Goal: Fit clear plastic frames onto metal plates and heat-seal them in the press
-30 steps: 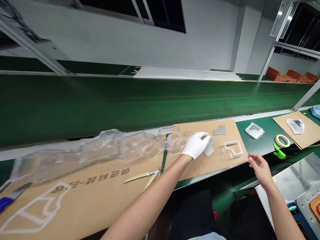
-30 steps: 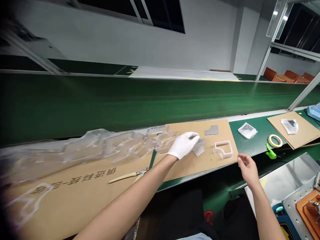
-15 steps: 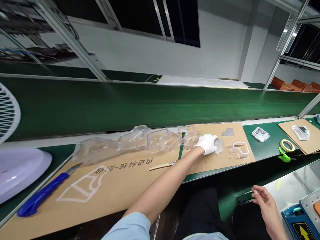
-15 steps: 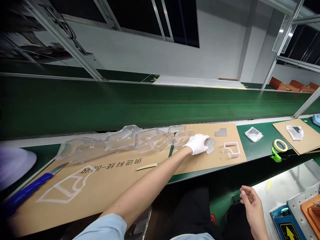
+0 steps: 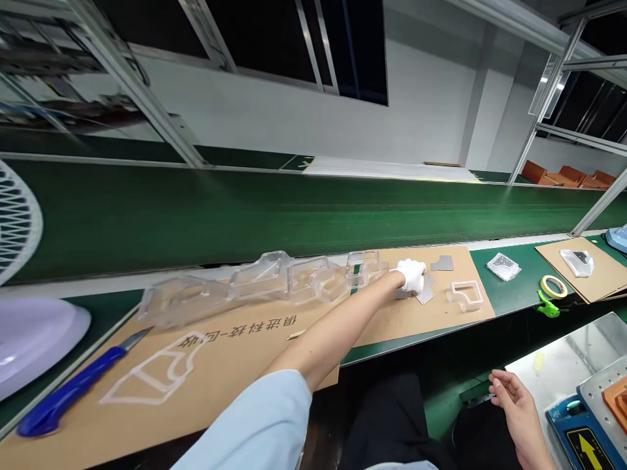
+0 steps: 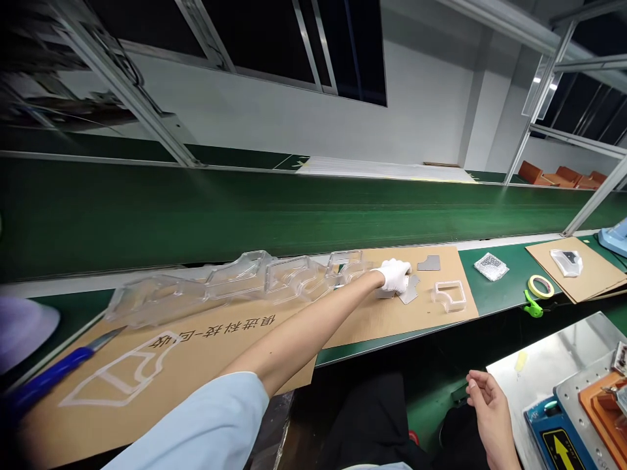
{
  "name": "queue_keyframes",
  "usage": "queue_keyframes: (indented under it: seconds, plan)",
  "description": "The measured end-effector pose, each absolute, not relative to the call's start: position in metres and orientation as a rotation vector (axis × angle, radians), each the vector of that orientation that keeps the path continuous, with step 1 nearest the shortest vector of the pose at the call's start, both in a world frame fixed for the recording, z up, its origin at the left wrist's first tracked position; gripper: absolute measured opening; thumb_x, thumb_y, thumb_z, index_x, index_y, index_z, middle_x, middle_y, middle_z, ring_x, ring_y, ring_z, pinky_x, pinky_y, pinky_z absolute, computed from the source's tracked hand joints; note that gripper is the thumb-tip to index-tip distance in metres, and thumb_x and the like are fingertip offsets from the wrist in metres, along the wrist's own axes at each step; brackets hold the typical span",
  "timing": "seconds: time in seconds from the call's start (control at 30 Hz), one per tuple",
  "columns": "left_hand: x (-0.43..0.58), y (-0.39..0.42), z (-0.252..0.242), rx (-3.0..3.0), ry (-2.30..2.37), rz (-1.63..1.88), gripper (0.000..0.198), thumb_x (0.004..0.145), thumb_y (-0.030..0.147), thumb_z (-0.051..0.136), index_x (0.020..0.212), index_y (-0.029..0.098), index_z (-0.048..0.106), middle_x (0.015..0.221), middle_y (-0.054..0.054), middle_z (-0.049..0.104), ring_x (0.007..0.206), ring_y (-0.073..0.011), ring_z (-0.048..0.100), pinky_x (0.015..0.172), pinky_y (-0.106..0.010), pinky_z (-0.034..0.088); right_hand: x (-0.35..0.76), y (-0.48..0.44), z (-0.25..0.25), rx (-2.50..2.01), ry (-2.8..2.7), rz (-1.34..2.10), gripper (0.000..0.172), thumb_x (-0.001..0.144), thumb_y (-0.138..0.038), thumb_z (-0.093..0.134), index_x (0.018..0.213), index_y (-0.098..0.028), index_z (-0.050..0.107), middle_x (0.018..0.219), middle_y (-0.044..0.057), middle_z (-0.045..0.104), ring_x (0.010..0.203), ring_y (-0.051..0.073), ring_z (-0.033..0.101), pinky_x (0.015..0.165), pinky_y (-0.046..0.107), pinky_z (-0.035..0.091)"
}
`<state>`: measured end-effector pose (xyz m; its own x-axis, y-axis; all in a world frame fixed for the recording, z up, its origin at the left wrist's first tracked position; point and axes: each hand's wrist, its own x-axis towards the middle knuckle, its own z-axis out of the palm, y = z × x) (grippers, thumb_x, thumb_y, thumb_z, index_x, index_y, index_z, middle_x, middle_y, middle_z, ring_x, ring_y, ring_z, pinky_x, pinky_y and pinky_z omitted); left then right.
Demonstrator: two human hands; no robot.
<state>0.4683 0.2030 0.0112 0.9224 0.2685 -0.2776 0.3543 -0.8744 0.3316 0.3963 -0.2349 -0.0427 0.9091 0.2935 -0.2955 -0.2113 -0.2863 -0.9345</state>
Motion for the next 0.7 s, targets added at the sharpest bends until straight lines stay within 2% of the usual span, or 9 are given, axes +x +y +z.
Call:
queue_keyframes:
  seconds: [0.17, 0.3, 0.4, 0.5, 0.63, 0.7]
  plan:
    - [0.458, 0.215, 0.024, 2.557, 0.383, -0.362, 0.030, 0.058, 0.031, 0.076, 0.087, 0.024, 0.078, 0.085, -0.010, 0.079, 0.083, -0.0313, 0.073, 0.078, -0.040, 0.057, 0.395, -0.238, -0.041, -1.794, -0.046, 0.464, 0.065, 0.072, -0.079, 0.083, 0.109, -0.026, 0.083, 0.119, 0.012, 0.081, 0.109, 0.038, 0.076, 0.091, 0.050, 0.065]
    - [0.438, 0.223, 0.037, 2.363, 0.399, -0.284, 0.028, 0.070, 0.040, 0.076, 0.089, 0.020, 0.078, 0.082, -0.006, 0.077, 0.073, -0.0222, 0.069, 0.073, -0.035, 0.057, 0.398, -0.235, -0.041, -1.798, -0.039, 0.473, 0.066, 0.069, -0.079, 0.084, 0.107, -0.025, 0.083, 0.116, 0.013, 0.081, 0.107, 0.038, 0.076, 0.089, 0.050, 0.065]
    - [0.414, 0.222, 0.047, 2.181, 0.435, -0.159, 0.031, 0.076, 0.046, 0.073, 0.089, 0.018, 0.077, 0.083, -0.006, 0.077, 0.073, -0.0207, 0.069, 0.068, -0.031, 0.057, 0.399, -0.228, -0.042, -1.793, -0.073, 0.498, 0.065, 0.072, -0.079, 0.083, 0.110, -0.025, 0.082, 0.117, 0.013, 0.080, 0.109, 0.037, 0.075, 0.090, 0.050, 0.064]
    - [0.388, 0.206, 0.053, 1.998, 0.448, -0.019, 0.028, 0.079, 0.043, 0.072, 0.091, 0.018, 0.072, 0.084, -0.007, 0.077, 0.073, -0.0208, 0.071, 0.067, -0.032, 0.061, 0.398, -0.216, -0.040, -1.756, -0.136, 0.534, 0.059, 0.080, -0.075, 0.081, 0.113, -0.026, 0.080, 0.122, 0.013, 0.079, 0.111, 0.036, 0.074, 0.093, 0.050, 0.062]
    - [0.365, 0.150, 0.053, 1.734, 0.443, 0.189, 0.026, 0.084, 0.040, 0.068, 0.097, 0.017, 0.067, 0.085, -0.006, 0.074, 0.071, -0.0170, 0.071, 0.068, -0.032, 0.064, 0.394, -0.189, -0.021, -1.621, -0.286, 0.575, 0.048, 0.089, -0.060, 0.082, 0.125, -0.029, 0.075, 0.137, 0.012, 0.074, 0.124, 0.034, 0.071, 0.107, 0.052, 0.057]
    - [0.359, 0.111, 0.051, 1.492, 0.427, 0.264, 0.029, 0.080, 0.040, 0.075, 0.094, 0.017, 0.067, 0.080, -0.004, 0.073, 0.068, -0.0164, 0.069, 0.063, -0.030, 0.062, 0.395, -0.175, -0.007, -1.501, -0.382, 0.563, 0.059, 0.087, -0.055, 0.087, 0.138, -0.033, 0.068, 0.147, 0.011, 0.068, 0.133, 0.034, 0.067, 0.112, 0.052, 0.054]
